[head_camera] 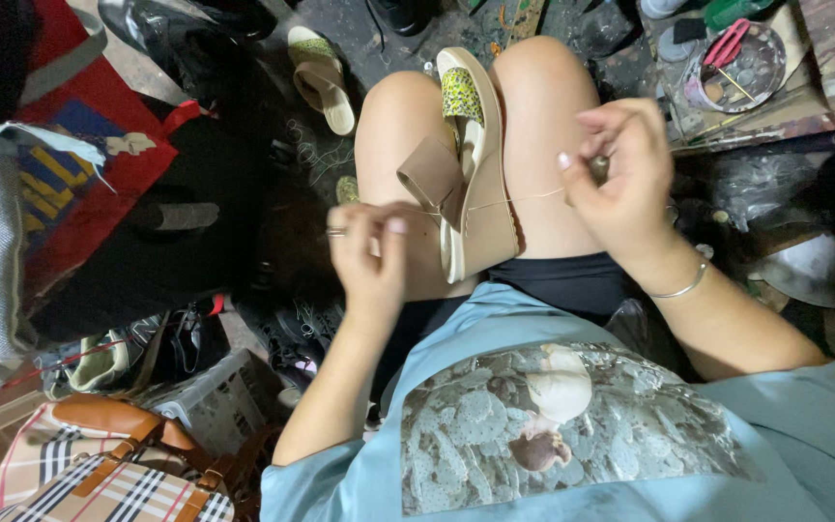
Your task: The person sits on the floor and sews a beige slide sandal using a needle and thread. They repeatedly push the needle through the shoe's strap and pull the thread to secure it.
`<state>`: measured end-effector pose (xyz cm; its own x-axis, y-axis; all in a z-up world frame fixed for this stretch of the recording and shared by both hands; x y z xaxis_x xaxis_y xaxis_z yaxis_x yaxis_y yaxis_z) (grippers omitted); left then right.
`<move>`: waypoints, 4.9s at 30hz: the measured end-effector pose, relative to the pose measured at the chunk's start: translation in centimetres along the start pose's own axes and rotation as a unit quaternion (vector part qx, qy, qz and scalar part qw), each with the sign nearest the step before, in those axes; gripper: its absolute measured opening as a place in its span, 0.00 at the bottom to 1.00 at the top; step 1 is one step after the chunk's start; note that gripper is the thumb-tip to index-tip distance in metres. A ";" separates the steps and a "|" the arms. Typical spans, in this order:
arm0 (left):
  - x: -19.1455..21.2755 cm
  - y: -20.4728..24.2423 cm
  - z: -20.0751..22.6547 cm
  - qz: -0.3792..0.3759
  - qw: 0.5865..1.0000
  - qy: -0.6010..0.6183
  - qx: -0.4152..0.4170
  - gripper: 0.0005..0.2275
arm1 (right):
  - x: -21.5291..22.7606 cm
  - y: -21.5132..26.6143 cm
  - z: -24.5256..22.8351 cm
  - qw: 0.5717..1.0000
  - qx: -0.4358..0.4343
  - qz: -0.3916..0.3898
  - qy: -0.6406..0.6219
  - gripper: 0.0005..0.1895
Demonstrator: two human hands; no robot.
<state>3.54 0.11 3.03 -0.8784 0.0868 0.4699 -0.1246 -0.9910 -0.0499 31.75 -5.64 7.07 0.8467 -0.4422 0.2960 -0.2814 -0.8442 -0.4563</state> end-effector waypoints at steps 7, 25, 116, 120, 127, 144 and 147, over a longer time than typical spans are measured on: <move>-5.9 0.2 -1.3 -0.186 0.976 0.050 0.098 0.11 | -1.3 1.8 -0.6 0.860 0.307 -0.294 0.284 0.24; -6.4 0.1 -1.9 -0.181 0.975 0.055 0.117 0.10 | -1.1 2.3 -1.2 0.830 0.252 -0.375 0.327 0.25; -5.0 -1.5 0.5 -0.087 0.994 -0.067 -0.020 0.06 | -7.3 1.7 0.1 0.808 0.321 -0.353 0.345 0.05; -5.4 -1.5 0.9 -0.101 0.986 -0.129 -0.022 0.07 | -7.2 1.9 -0.5 0.804 0.331 -0.344 0.355 0.04; -6.9 -1.1 0.2 -0.128 0.974 -0.186 -0.006 0.07 | -7.1 2.1 -0.8 0.812 0.343 -0.321 0.346 0.05; -7.8 -3.3 -3.2 -0.288 0.948 -0.096 0.095 0.08 | -8.3 3.0 0.9 0.888 0.111 -0.379 0.235 0.06; -5.9 -3.5 -3.2 -0.235 0.963 -0.056 0.121 0.10 | -7.9 2.6 0.8 0.894 0.109 -0.373 0.224 0.03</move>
<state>7.73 3.37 -2.39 -0.6949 0.5333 0.4825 -0.3734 -0.8409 0.3917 24.66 -4.11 2.85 0.4814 0.1006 0.8707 0.4223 -0.8971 -0.1299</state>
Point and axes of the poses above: each hand's wrist, its own y-axis away from the middle knuckle, its own x-axis out of the back of the hand, z = x × y, the point moved 4 cm from there along -y, towards the middle knuckle, and after that the axes turned 15 degrees about x, right-handed, at the moved point
